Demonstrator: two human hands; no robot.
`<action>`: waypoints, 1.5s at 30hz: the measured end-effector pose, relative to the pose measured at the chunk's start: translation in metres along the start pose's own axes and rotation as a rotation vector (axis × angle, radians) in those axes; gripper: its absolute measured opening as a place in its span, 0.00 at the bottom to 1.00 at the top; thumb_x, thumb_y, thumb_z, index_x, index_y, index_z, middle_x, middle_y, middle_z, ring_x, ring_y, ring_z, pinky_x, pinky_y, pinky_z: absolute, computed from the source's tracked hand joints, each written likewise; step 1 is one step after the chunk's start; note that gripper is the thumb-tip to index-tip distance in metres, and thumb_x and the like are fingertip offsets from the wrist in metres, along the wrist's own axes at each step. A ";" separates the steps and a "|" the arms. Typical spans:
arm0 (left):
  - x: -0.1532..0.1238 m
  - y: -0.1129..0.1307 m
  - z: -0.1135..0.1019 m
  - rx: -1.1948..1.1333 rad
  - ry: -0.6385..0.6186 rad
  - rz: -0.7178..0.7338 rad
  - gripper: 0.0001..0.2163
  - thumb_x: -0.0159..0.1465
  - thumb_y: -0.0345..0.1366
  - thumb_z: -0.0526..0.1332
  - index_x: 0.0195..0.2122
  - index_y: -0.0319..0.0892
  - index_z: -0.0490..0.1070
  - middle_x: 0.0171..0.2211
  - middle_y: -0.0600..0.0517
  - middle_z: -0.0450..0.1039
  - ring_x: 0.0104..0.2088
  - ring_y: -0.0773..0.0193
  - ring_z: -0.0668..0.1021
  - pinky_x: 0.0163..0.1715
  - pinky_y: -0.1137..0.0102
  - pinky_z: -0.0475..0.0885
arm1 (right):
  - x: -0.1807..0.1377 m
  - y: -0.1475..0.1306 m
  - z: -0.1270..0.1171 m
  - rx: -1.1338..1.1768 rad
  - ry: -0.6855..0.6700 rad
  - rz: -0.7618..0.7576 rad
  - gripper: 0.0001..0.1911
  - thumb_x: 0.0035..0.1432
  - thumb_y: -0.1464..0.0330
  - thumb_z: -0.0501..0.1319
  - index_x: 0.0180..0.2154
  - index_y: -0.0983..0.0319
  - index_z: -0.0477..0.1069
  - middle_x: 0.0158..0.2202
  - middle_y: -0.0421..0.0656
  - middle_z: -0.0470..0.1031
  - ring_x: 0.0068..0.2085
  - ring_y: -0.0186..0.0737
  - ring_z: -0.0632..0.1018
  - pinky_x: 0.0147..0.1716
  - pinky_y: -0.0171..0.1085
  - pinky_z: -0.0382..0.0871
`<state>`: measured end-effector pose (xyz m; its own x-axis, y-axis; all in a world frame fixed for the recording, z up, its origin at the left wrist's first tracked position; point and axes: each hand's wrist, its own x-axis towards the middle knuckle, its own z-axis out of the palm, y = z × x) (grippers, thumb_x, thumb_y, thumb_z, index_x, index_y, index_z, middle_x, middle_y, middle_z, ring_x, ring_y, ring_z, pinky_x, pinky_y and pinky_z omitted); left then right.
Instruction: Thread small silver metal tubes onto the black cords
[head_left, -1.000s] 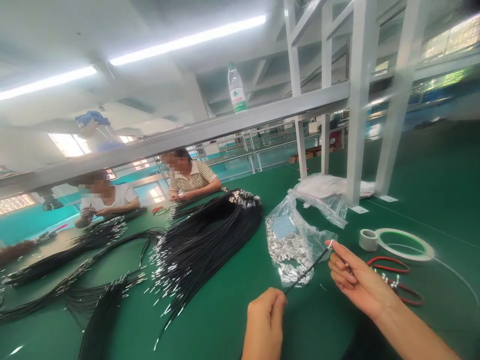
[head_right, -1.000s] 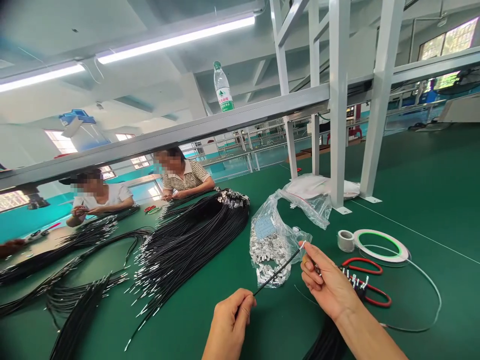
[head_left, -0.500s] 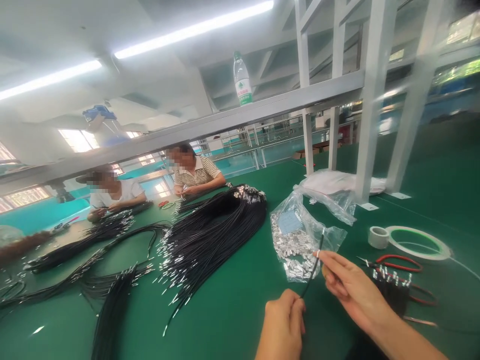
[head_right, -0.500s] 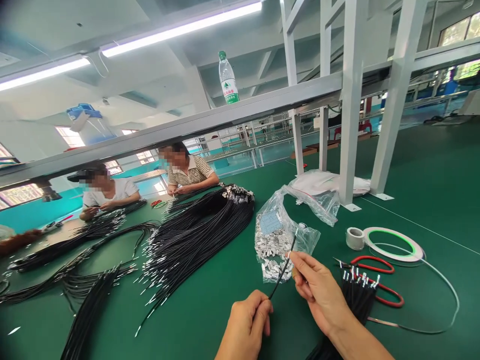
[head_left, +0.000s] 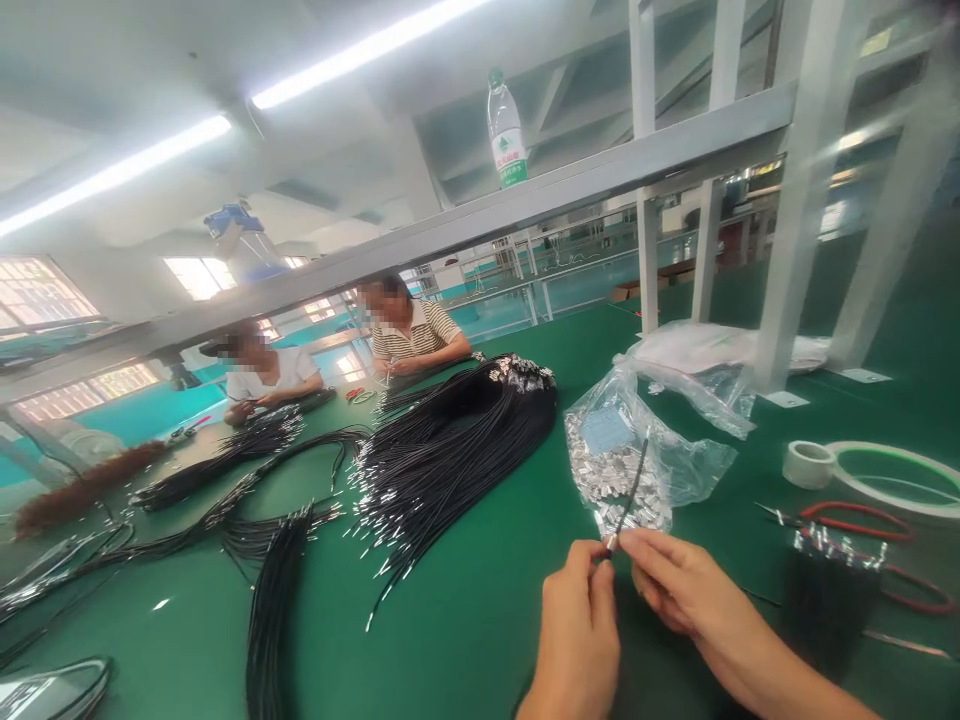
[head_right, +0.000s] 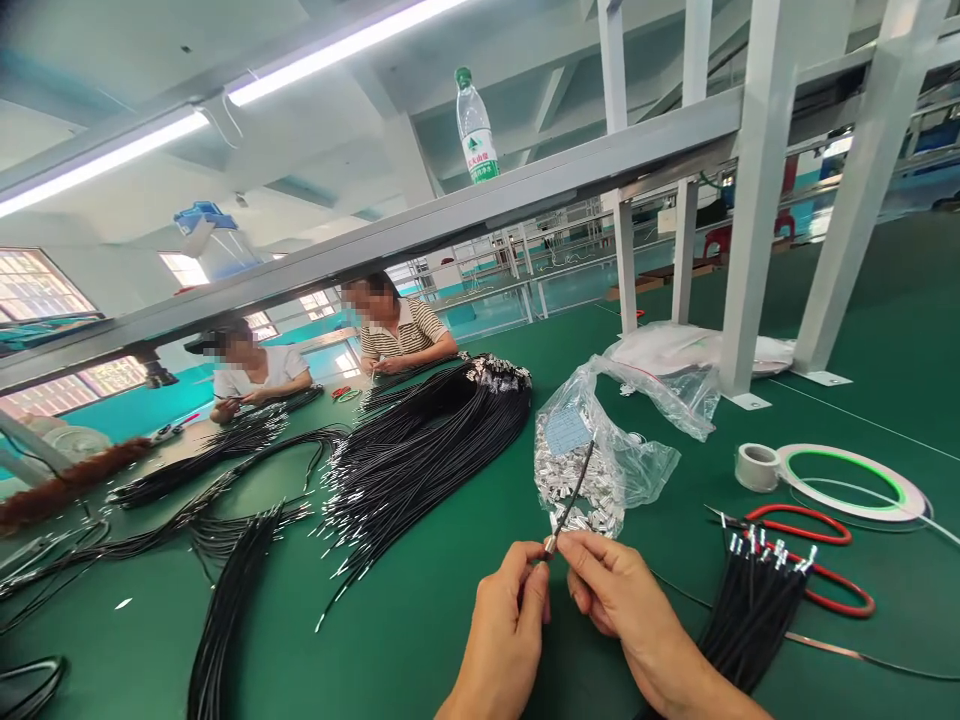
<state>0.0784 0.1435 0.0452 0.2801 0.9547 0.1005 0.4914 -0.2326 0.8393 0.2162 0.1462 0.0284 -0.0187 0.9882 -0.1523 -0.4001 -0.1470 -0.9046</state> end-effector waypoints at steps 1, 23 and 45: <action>0.001 0.000 -0.003 0.023 0.035 0.004 0.12 0.69 0.37 0.48 0.43 0.40 0.70 0.23 0.57 0.61 0.24 0.67 0.63 0.27 0.72 0.58 | 0.000 -0.002 -0.002 0.050 0.009 0.011 0.31 0.37 0.44 0.73 0.29 0.65 0.73 0.16 0.36 0.60 0.16 0.22 0.51 0.15 0.27 0.41; 0.005 -0.009 -0.031 0.114 -0.006 0.020 0.15 0.68 0.43 0.52 0.31 0.41 0.73 0.22 0.56 0.57 0.24 0.68 0.58 0.26 0.72 0.53 | 0.018 -0.042 -0.053 0.407 0.194 0.065 0.06 0.48 0.73 0.70 0.30 0.71 0.78 0.26 0.46 0.69 0.19 0.23 0.53 0.12 0.24 0.47; 0.003 -0.005 -0.040 0.092 -0.155 -0.036 0.18 0.67 0.47 0.52 0.29 0.41 0.73 0.23 0.57 0.56 0.25 0.68 0.57 0.26 0.71 0.52 | 0.021 -0.053 -0.075 0.215 0.123 0.002 0.28 0.28 0.56 0.80 0.28 0.66 0.75 0.17 0.35 0.60 0.18 0.21 0.47 0.13 0.25 0.45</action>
<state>0.0439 0.1550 0.0623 0.3816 0.9241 -0.0184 0.5749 -0.2217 0.7876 0.3057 0.1717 0.0430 0.0865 0.9731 -0.2134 -0.5858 -0.1235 -0.8010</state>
